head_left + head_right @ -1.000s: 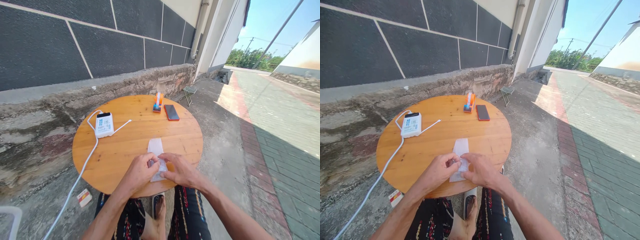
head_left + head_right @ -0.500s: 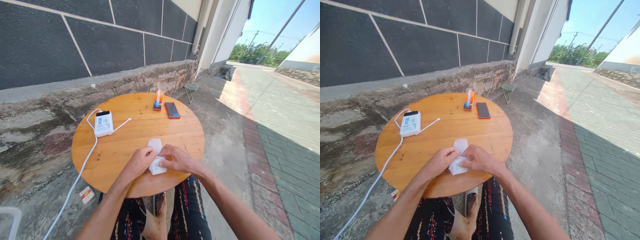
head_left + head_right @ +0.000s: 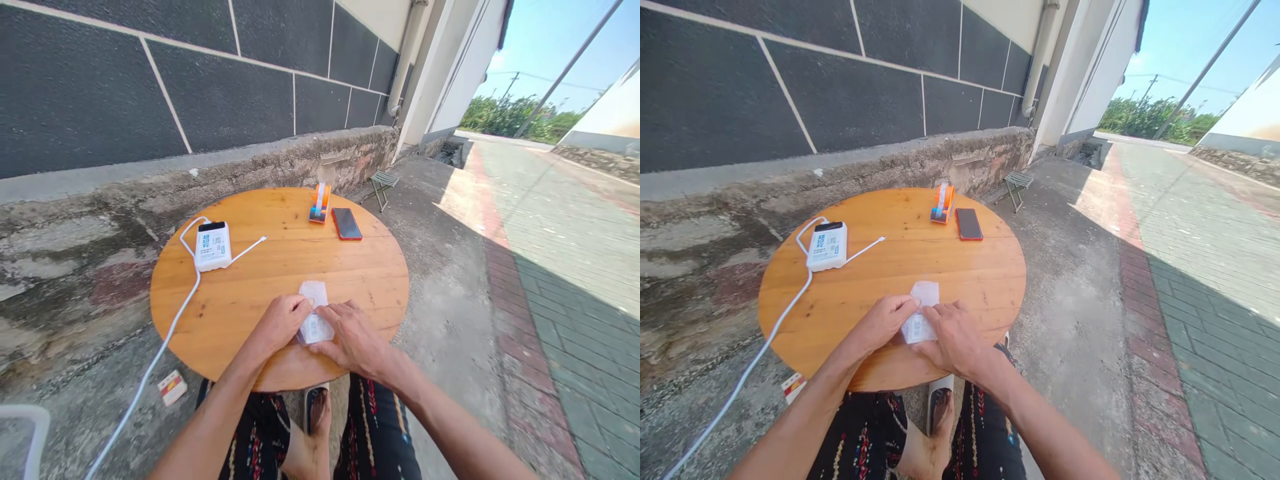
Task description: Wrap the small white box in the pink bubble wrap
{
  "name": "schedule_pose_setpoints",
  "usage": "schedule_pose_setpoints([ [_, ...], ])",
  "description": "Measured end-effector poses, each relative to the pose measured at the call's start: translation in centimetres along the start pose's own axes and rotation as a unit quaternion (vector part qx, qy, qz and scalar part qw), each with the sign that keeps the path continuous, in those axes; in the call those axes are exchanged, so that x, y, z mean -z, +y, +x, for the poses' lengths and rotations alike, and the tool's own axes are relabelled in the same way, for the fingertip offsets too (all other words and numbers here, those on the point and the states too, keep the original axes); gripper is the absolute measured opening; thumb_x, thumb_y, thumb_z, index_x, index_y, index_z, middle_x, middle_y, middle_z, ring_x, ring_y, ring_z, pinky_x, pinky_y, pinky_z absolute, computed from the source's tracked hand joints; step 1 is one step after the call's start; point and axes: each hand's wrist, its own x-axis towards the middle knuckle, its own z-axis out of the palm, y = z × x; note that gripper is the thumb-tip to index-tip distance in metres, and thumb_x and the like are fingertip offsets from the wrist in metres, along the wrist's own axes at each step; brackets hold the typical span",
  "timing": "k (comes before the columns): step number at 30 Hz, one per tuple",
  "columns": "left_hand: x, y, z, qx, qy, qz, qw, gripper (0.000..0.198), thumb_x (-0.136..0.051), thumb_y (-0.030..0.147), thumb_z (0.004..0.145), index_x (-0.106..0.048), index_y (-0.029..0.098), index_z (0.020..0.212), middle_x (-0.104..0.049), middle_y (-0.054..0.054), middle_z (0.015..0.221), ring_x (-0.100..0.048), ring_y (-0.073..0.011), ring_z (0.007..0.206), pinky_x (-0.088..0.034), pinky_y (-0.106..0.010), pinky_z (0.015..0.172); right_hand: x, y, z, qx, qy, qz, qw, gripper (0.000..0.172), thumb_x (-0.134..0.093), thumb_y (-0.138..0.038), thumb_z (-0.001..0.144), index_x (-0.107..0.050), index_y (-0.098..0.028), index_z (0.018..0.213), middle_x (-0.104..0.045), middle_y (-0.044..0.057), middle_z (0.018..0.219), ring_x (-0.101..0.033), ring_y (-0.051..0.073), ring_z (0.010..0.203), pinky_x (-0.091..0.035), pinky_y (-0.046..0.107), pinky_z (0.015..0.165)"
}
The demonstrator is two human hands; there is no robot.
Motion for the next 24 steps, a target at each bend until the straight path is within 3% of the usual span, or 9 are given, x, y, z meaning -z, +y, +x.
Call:
schedule_pose_setpoints([
  [4, 0.4, -0.4, -0.9, -0.014, 0.035, -0.014, 0.999, 0.041, -0.035, 0.046, 0.090, -0.045, 0.017, 0.061, -0.044, 0.004, 0.057, -0.042, -0.0120, 0.056, -0.027, -0.024, 0.053, 0.9, 1.4, 1.2, -0.009, -0.022, 0.030, 0.999, 0.040, -0.061, -0.051, 0.082, -0.060, -0.017, 0.102, -0.067, 0.007, 0.090, -0.061, 0.022, 0.080, -0.037, 0.030, 0.071],
  [7, 0.5, -0.6, -1.7, -0.024, 0.057, -0.040, 0.997, 0.042, -0.033, 0.046, 0.092, -0.050, 0.017, 0.066, -0.049, 0.003, 0.058, -0.047, -0.0131, 0.058, -0.032, -0.023, 0.055, 1.6, 2.5, 2.6, -0.025, -0.075, 0.070, 0.994, 0.039, -0.060, -0.053, 0.081, -0.063, -0.017, 0.093, -0.065, 0.003, 0.076, -0.057, 0.017, 0.065, -0.032, 0.025, 0.058],
  [10, 0.4, -0.8, -2.2, -0.036, 0.080, -0.067, 0.994, 0.035, -0.039, 0.045, 0.090, -0.060, 0.017, 0.093, -0.059, 0.001, 0.070, -0.053, -0.0142, 0.064, -0.039, -0.023, 0.059, 2.2, 3.5, 4.3, -0.028, -0.115, 0.130, 0.984, 0.038, -0.061, -0.054, 0.080, -0.065, -0.016, 0.084, -0.062, 0.000, 0.070, -0.053, 0.014, 0.060, -0.029, 0.023, 0.054],
  [13, 0.2, -1.2, -2.2, -0.036, 0.084, -0.057, 0.994, 0.040, -0.048, 0.044, 0.086, -0.056, 0.017, 0.115, -0.066, -0.003, 0.089, -0.057, -0.0147, 0.067, -0.043, -0.024, 0.062, 2.4, 4.1, 5.4, -0.009, -0.116, 0.160, 0.980, 0.037, -0.059, -0.052, 0.081, -0.067, -0.016, 0.081, -0.062, 0.001, 0.072, -0.053, 0.013, 0.062, -0.032, 0.022, 0.055],
  [16, 0.0, -1.3, -1.6, -0.027, 0.102, -0.032, 0.994, 0.038, -0.047, 0.042, 0.087, -0.059, 0.016, 0.113, -0.067, -0.006, 0.099, -0.061, -0.0174, 0.079, -0.046, -0.026, 0.070, 1.8, 4.1, 5.5, -0.035, -0.056, 0.159, 0.985, 0.037, -0.061, -0.051, 0.081, -0.067, -0.017, 0.093, -0.065, 0.003, 0.081, -0.056, 0.015, 0.069, -0.036, 0.024, 0.060],
  [20, 0.4, -0.9, -0.4, -0.008, 0.113, 0.039, 0.993, 0.035, -0.042, 0.038, 0.088, -0.066, 0.017, 0.102, -0.069, -0.009, 0.101, -0.061, -0.0210, 0.093, -0.044, -0.029, 0.079, 0.0, 4.1, 4.9, -0.063, 0.106, 0.139, 0.983, 0.035, -0.066, -0.046, 0.079, -0.065, -0.016, 0.098, -0.065, 0.006, 0.092, -0.058, 0.018, 0.084, -0.041, 0.028, 0.074],
  [24, 1.0, -0.3, 0.6, 0.005, 0.070, 0.083, 0.994, 0.035, -0.039, 0.038, 0.089, -0.069, 0.020, 0.089, -0.071, -0.005, 0.091, -0.062, -0.0192, 0.083, -0.042, -0.027, 0.072, -1.1, 4.2, 4.8, -0.061, 0.141, 0.183, 0.971, 0.023, -0.059, -0.038, 0.086, -0.067, -0.017, 0.088, -0.066, 0.005, 0.087, -0.059, 0.017, 0.085, -0.041, 0.027, 0.077],
])
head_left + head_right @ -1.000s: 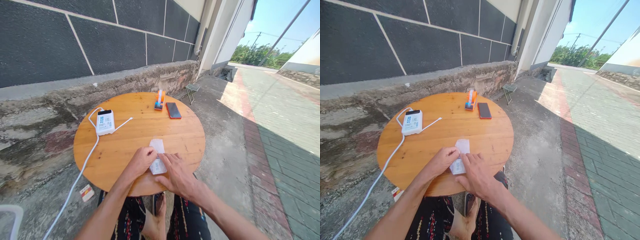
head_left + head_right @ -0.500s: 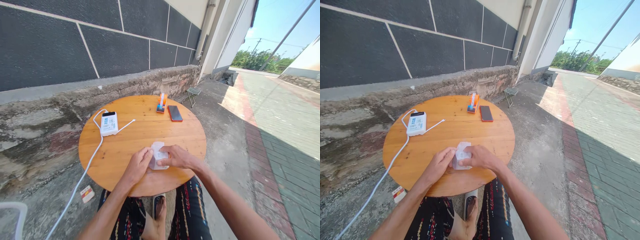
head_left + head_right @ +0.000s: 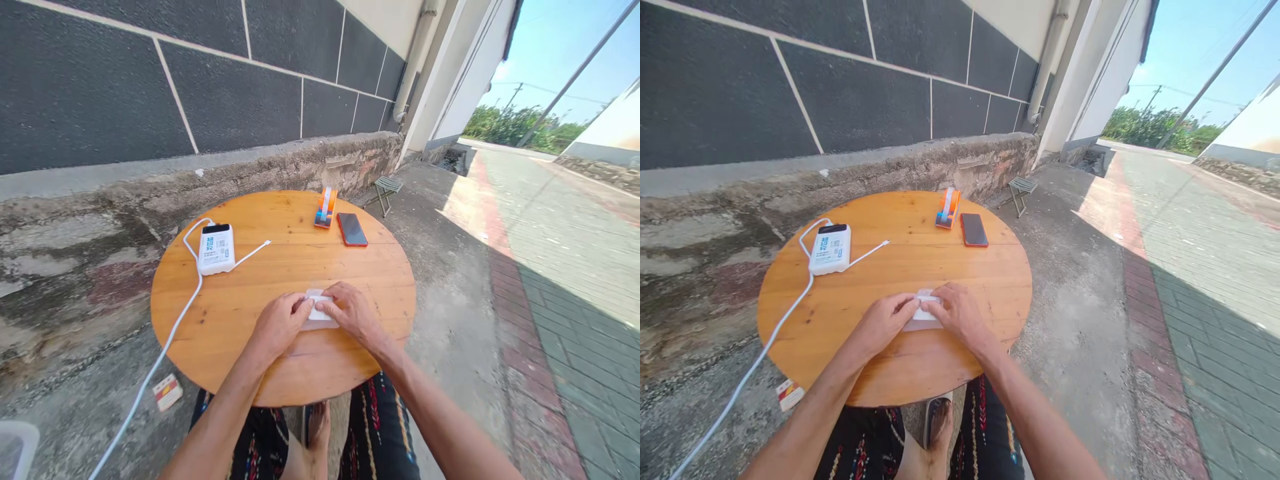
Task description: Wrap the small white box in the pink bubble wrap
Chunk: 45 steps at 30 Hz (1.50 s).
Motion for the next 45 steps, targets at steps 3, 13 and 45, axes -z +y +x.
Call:
schedule_pose_setpoints([
  [3, 0.2, 0.3, 0.2, 0.004, -0.013, 0.028, 1.000, 0.039, -0.035, 0.039, 0.090, -0.069, 0.021, 0.088, -0.072, -0.004, 0.090, -0.062, -0.0195, 0.082, -0.040, -0.027, 0.070, 0.1, -0.1, 0.2, -0.017, -0.020, 0.029, 0.999, 0.025, -0.059, -0.039, 0.086, -0.069, -0.017, 0.085, -0.067, 0.003, 0.084, -0.059, 0.015, 0.079, -0.040, 0.023, 0.070],
  [13, -2.1, -0.8, -4.5, -0.020, 0.128, 0.041, 0.991, 0.040, -0.040, 0.040, 0.089, -0.057, 0.020, 0.120, -0.064, -0.009, 0.111, -0.063, -0.0211, 0.088, -0.050, -0.033, 0.076, 0.2, -2.0, -2.5, 0.016, -0.057, 0.001, 0.998, 0.032, -0.055, -0.046, 0.088, -0.070, -0.018, 0.088, -0.068, 0.002, 0.083, -0.058, 0.013, 0.076, -0.038, 0.022, 0.068],
  [45, -4.6, -1.1, -6.8, -0.165, 0.285, 0.005, 0.944, 0.023, -0.059, 0.023, 0.083, -0.062, 0.020, 0.106, -0.063, -0.011, 0.111, -0.064, -0.0212, 0.098, -0.057, -0.033, 0.083, -0.9, -1.1, 5.9, -0.046, -0.206, -0.107, 0.971, 0.009, -0.056, -0.012, 0.070, -0.062, -0.016, 0.065, -0.066, 0.002, 0.071, -0.057, 0.012, 0.064, -0.038, 0.020, 0.056],
])
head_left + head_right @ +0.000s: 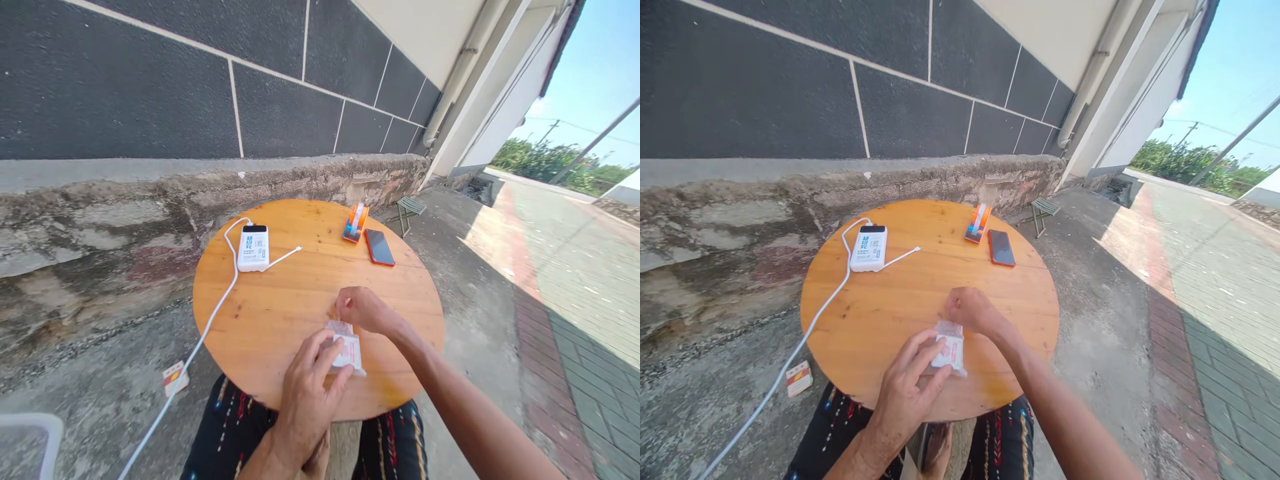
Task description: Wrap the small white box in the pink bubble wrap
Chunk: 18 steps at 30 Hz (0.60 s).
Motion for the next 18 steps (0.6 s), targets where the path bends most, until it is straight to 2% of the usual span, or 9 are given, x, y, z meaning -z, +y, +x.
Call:
schedule_pose_setpoints([
  [4, 0.1, 0.1, -0.1, 0.004, -0.006, -0.007, 1.000, 0.025, -0.060, 0.019, 0.081, -0.062, 0.020, 0.106, -0.062, -0.010, 0.112, -0.064, -0.0217, 0.100, -0.056, -0.034, 0.085, 0.1, 0.4, -0.9, 0.014, 0.024, 0.074, 0.997, 0.009, -0.057, -0.011, 0.069, -0.061, -0.016, 0.075, -0.065, 0.000, 0.072, -0.059, 0.012, 0.066, -0.041, 0.020, 0.057],
  [10, 0.2, 0.2, 0.0, 0.017, -0.024, -0.017, 0.999, 0.024, -0.058, 0.021, 0.083, -0.061, 0.022, 0.107, -0.061, -0.009, 0.113, -0.061, -0.0212, 0.104, -0.054, -0.034, 0.088, 0.4, -0.1, -2.4, 0.028, 0.047, 0.128, 0.990, 0.024, -0.058, -0.013, 0.074, -0.061, -0.016, 0.097, -0.065, 0.001, 0.081, -0.059, 0.013, 0.075, -0.046, 0.025, 0.069],
  [18, 0.1, 0.1, 0.0, 0.014, -0.013, -0.027, 0.999, 0.023, -0.058, 0.021, 0.082, -0.063, 0.022, 0.104, -0.061, -0.009, 0.113, -0.062, -0.0214, 0.105, -0.055, -0.034, 0.088, 0.6, 0.8, -2.5, 0.043, 0.000, 0.236, 0.971, 0.015, -0.061, -0.018, 0.076, -0.065, -0.016, 0.090, -0.064, 0.002, 0.082, -0.059, 0.014, 0.079, -0.047, 0.027, 0.074],
])
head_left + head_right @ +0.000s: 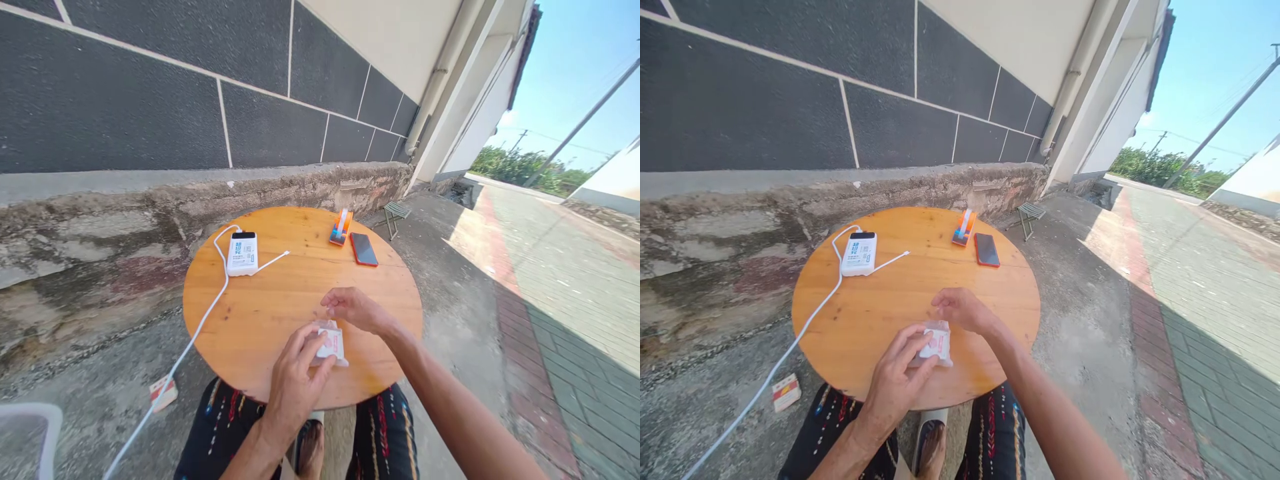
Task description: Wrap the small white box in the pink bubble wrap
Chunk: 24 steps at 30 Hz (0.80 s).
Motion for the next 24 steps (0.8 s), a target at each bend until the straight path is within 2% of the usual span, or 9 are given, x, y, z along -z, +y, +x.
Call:
schedule_pose_setpoints([
  [6, -0.1, -0.1, 0.0, -0.002, -0.004, 0.007, 1.000, 0.022, -0.059, 0.021, 0.082, -0.063, 0.021, 0.104, -0.061, -0.009, 0.112, -0.061, -0.0211, 0.104, -0.054, -0.033, 0.087, -0.3, 0.4, 0.0, 0.012, -0.032, 0.071, 0.997, 0.018, -0.058, -0.028, 0.082, -0.060, -0.016, 0.094, -0.062, 0.001, 0.082, -0.058, 0.012, 0.074, -0.045, 0.024, 0.067],
  [12, -0.1, -0.2, -0.1, -0.004, -0.016, 0.005, 1.000, 0.023, -0.059, 0.022, 0.083, -0.063, 0.020, 0.105, -0.060, -0.010, 0.113, -0.061, -0.0203, 0.104, -0.054, -0.031, 0.086, -0.7, 0.4, -0.1, 0.015, -0.026, 0.027, 0.999, 0.016, -0.050, -0.020, 0.084, -0.059, -0.016, 0.096, -0.058, -0.001, 0.071, -0.054, 0.011, 0.064, -0.043, 0.022, 0.060],
  [17, -0.1, -0.3, -0.1, 0.000, -0.034, 0.005, 0.999, 0.023, -0.058, 0.023, 0.084, -0.061, 0.020, 0.107, -0.058, -0.010, 0.115, -0.060, -0.0196, 0.106, -0.053, -0.032, 0.089, -0.9, 0.7, -0.5, 0.035, 0.005, 0.031, 0.999, 0.017, -0.049, -0.019, 0.084, -0.058, -0.016, 0.099, -0.058, -0.002, 0.071, -0.055, 0.010, 0.062, -0.043, 0.022, 0.059],
  [24, -0.1, -0.2, 0.0, 0.006, -0.023, 0.000, 1.000, 0.023, -0.059, 0.020, 0.083, -0.062, 0.020, 0.106, -0.058, -0.009, 0.114, -0.060, -0.0189, 0.105, -0.053, -0.031, 0.088, -1.3, -0.3, -1.9, 0.079, 0.048, -0.004, 0.996, 0.022, -0.051, -0.013, 0.082, -0.059, -0.019, 0.102, -0.062, 0.000, 0.082, -0.057, 0.010, 0.069, -0.045, 0.023, 0.064],
])
